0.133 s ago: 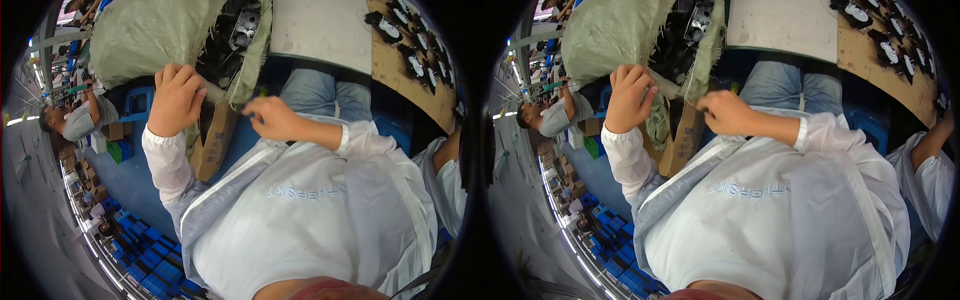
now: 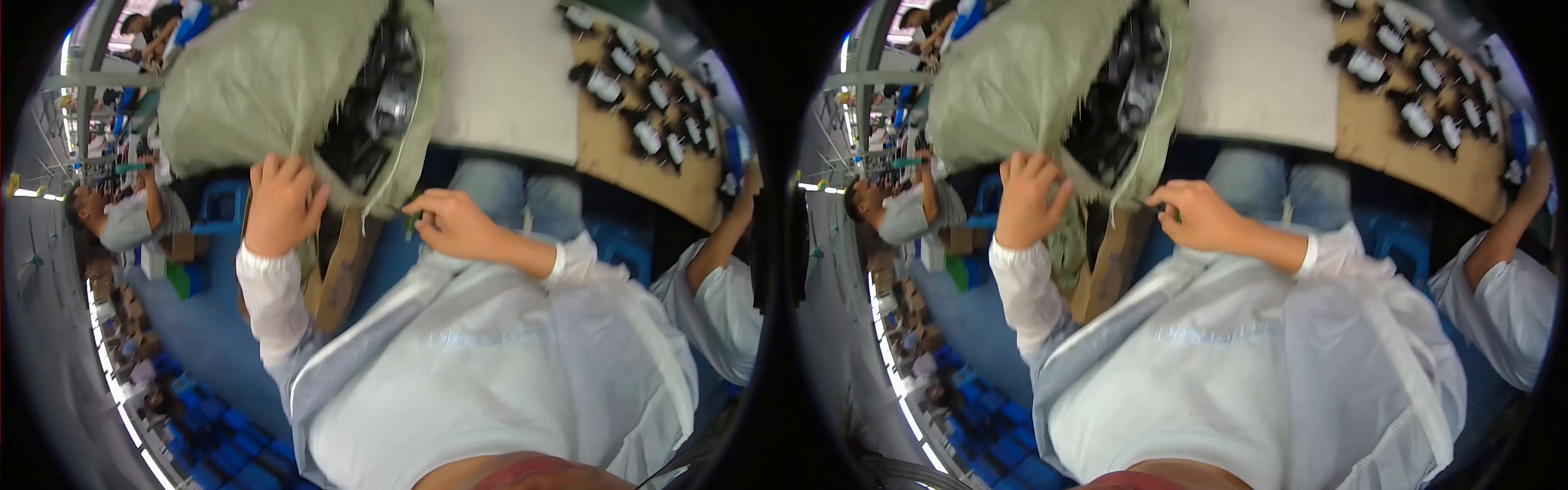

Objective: Manually assembling electronic cooling fan components at a factory workstation.

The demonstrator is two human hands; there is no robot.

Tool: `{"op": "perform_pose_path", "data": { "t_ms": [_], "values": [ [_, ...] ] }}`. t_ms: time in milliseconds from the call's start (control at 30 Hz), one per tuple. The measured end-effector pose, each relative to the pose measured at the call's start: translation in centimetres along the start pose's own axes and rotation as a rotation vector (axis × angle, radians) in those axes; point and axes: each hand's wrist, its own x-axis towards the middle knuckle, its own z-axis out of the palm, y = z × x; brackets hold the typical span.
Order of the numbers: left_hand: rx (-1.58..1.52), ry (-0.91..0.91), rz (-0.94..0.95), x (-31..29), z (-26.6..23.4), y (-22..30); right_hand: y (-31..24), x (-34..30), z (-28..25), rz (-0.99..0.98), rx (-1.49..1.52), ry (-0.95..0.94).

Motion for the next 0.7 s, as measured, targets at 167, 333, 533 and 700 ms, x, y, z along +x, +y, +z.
{"op": "perform_pose_path", "data": {
  "t_ms": [167, 333, 533, 700],
  "values": [
    [-0.115, 0.203, 0.044, 1.6, 0.5, -0.7, -6.1, 6.1, -11.7, -0.175, -0.177, 0.344],
    [-0.141, 0.359, 0.215, 4.4, -1.5, 0.2, -17.2, 10.2, -23.5, -0.501, -0.412, 0.868],
    [-0.072, 0.405, 0.306, 6.4, 1.2, -0.1, -28.1, 16.4, -40.1, -0.955, -1.136, 1.175],
    [-0.120, 0.396, 0.235, 5.9, 1.5, 1.2, -30.1, 22.2, -51.7, -0.577, -1.665, 1.080]
  ]
}}
